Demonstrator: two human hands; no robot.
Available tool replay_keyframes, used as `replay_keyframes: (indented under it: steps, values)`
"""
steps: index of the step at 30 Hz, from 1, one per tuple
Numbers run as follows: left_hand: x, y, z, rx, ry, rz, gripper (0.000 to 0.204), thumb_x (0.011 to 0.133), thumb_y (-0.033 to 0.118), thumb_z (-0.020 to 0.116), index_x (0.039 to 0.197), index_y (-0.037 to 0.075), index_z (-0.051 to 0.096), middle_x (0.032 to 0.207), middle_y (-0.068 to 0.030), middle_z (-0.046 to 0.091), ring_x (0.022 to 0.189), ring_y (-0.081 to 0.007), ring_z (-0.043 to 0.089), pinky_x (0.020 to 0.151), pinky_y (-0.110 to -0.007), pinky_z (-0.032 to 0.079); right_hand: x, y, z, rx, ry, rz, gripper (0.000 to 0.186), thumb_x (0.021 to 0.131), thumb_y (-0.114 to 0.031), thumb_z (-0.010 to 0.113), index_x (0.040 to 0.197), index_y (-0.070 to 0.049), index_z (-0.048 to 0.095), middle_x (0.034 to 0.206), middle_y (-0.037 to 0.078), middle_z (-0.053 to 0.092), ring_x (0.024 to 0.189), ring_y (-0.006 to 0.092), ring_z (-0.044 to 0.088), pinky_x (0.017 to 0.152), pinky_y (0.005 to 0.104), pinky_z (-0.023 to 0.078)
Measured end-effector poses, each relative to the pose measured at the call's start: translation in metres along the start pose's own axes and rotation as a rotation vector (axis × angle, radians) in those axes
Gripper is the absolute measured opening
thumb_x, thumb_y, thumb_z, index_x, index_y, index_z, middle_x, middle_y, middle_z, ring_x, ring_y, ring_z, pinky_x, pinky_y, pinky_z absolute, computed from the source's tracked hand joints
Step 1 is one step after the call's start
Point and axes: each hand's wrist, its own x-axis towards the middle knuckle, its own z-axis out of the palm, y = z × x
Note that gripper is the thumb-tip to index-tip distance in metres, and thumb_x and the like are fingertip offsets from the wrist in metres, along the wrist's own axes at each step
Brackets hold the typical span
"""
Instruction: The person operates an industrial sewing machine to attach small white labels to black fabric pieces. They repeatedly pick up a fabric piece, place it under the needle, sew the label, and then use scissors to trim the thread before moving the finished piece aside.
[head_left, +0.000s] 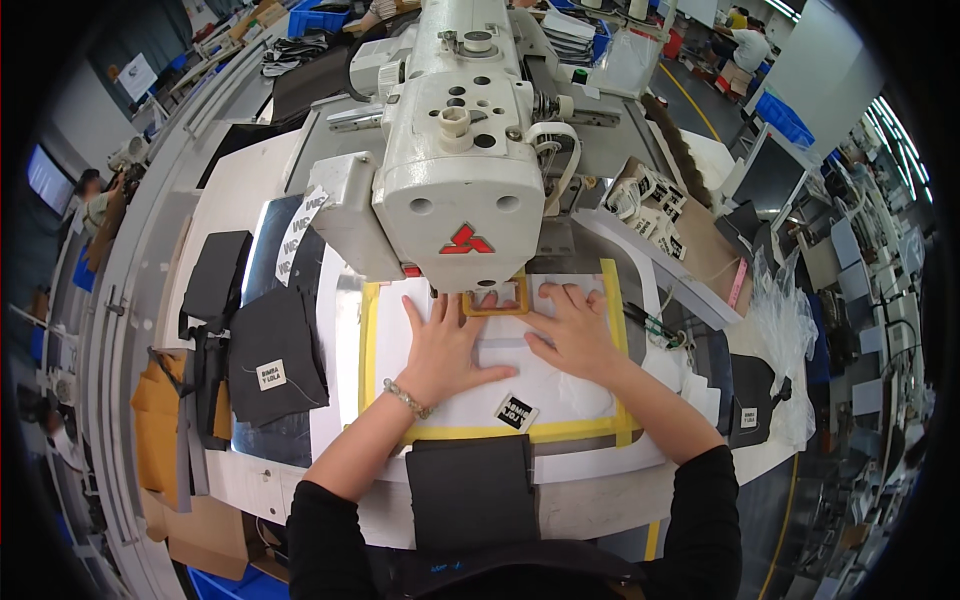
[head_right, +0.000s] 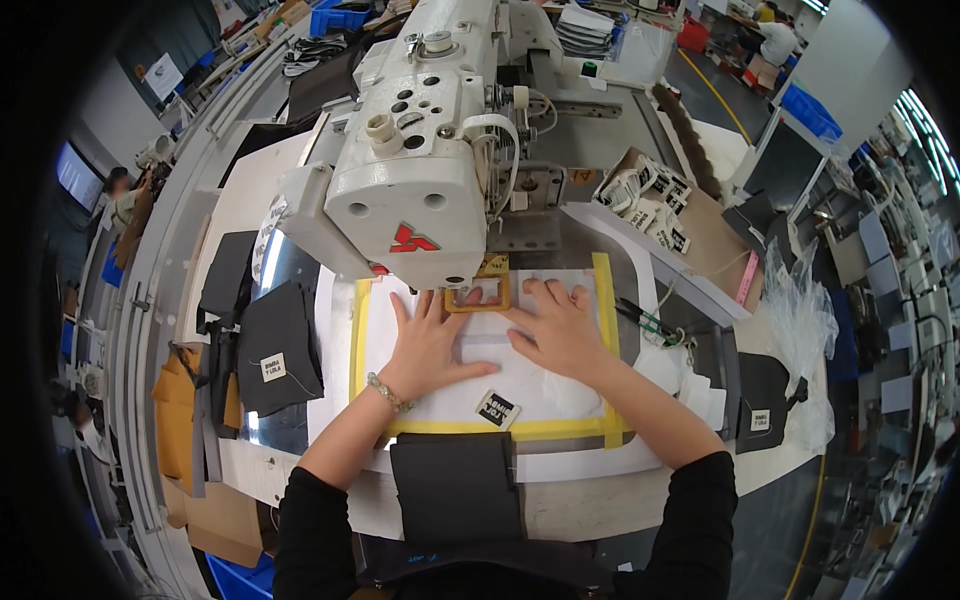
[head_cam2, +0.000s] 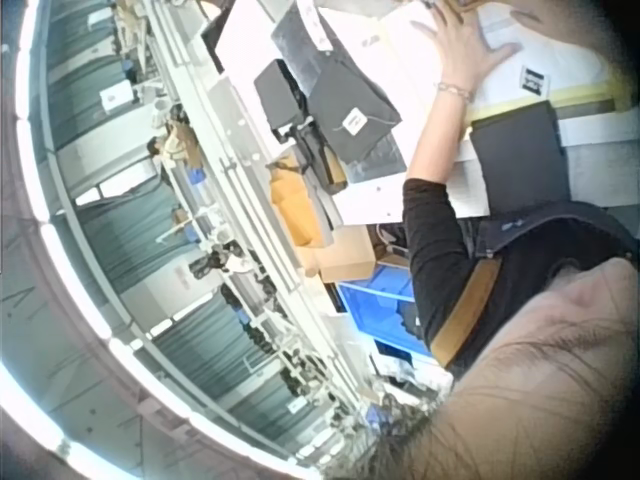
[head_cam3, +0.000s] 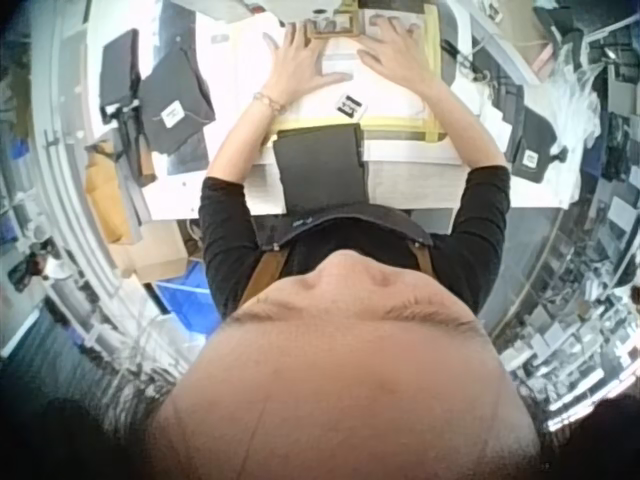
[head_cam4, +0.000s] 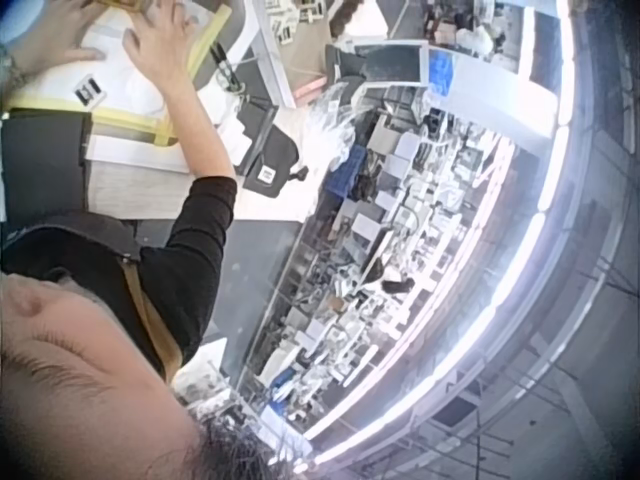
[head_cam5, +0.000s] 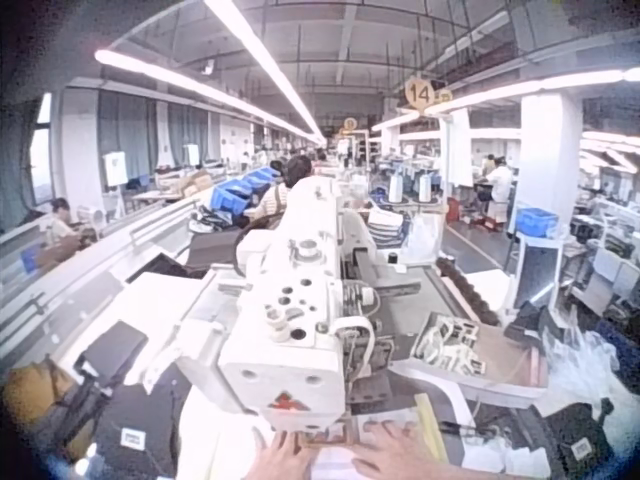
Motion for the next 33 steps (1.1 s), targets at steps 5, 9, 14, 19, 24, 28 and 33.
replay_keyframes:
  steps: [5, 9, 14, 19, 24, 28, 33]
  values:
    - [0.002, -0.001, -0.006, 0.030, -0.037, 0.008, 0.089, 0.068, 0.074, 0.065, 0.127, 0.008, 0.059, 0.138, -0.0281, 0.040, 0.133, -0.0432, 0.034, 0.096, -0.080, 0.014, 0.001, -0.002, -0.006, 0.035, -0.042, 0.014, 0.037, 0.081, -0.045, 0.066, 0.112, -0.024, 0.068, 0.118, 0.005, 0.050, 0.108, 0.0231, 0.045, 0.079, 0.0465, 0.031]
    - [-0.001, -0.004, -0.006, 0.038, -0.010, 0.023, 0.088, 0.071, 0.072, 0.064, 0.137, 0.015, 0.052, 0.144, -0.0263, 0.037, 0.140, -0.0419, 0.026, 0.102, -0.076, 0.011, -0.004, -0.007, -0.022, 0.040, -0.061, -0.008, 0.039, 0.080, -0.043, 0.069, 0.115, -0.027, 0.068, 0.117, 0.004, 0.053, 0.107, 0.0222, 0.046, 0.083, 0.0448, 0.031]
    - [-0.021, -0.010, -0.009, 0.112, -0.016, 0.001, 0.073, 0.079, 0.059, 0.065, 0.139, 0.020, 0.051, 0.145, -0.0236, 0.039, 0.141, -0.0389, 0.027, 0.111, -0.065, 0.014, -0.033, -0.029, -0.027, 0.209, -0.072, -0.247, 0.038, 0.083, -0.038, 0.069, 0.120, -0.028, 0.065, 0.112, 0.002, 0.055, 0.100, 0.0192, 0.051, 0.083, 0.0398, 0.034]
    - [-0.054, 0.000, -0.037, -0.044, 0.043, 0.047, 0.031, 0.079, 0.023, 0.074, 0.110, 0.016, 0.069, 0.128, -0.0087, 0.059, 0.123, -0.0274, 0.052, 0.112, -0.053, 0.025, -0.048, -0.043, -0.029, 0.394, -0.203, -0.347, 0.026, 0.083, -0.027, 0.068, 0.109, -0.024, 0.064, 0.112, 0.001, 0.055, 0.099, 0.0190, 0.053, 0.083, 0.0368, 0.036]
    - [-0.090, 0.042, -0.055, -0.310, -0.073, 0.234, 0.016, 0.075, 0.015, 0.075, 0.089, 0.015, 0.066, 0.104, 0.0006, 0.059, 0.102, -0.0186, 0.054, 0.094, -0.043, 0.034, -0.053, -0.041, -0.025, 0.406, -0.135, -0.306, 0.017, 0.081, -0.023, 0.069, 0.098, -0.022, 0.065, 0.109, 0.002, 0.055, 0.098, 0.0198, 0.054, 0.083, 0.0360, 0.036]
    - [-0.099, 0.051, -0.051, -0.279, -0.137, 0.274, 0.012, 0.076, 0.015, 0.074, 0.085, 0.015, 0.065, 0.097, 0.0018, 0.057, 0.097, -0.0177, 0.051, 0.090, -0.041, 0.033, -0.062, -0.036, -0.032, 0.427, -0.122, -0.248, 0.015, 0.080, -0.021, 0.070, 0.093, -0.020, 0.063, 0.107, 0.002, 0.055, 0.097, 0.0209, 0.054, 0.082, 0.0361, 0.037]
    - [-0.102, 0.058, -0.048, -0.124, -0.179, 0.286, 0.009, 0.081, 0.015, 0.069, 0.085, 0.015, 0.061, 0.094, 0.0009, 0.052, 0.095, -0.0182, 0.049, 0.089, -0.040, 0.032, -0.078, -0.027, -0.039, 0.413, -0.097, -0.189, 0.014, 0.078, -0.019, 0.070, 0.088, -0.017, 0.060, 0.105, 0.003, 0.055, 0.095, 0.0234, 0.053, 0.082, 0.0377, 0.037]
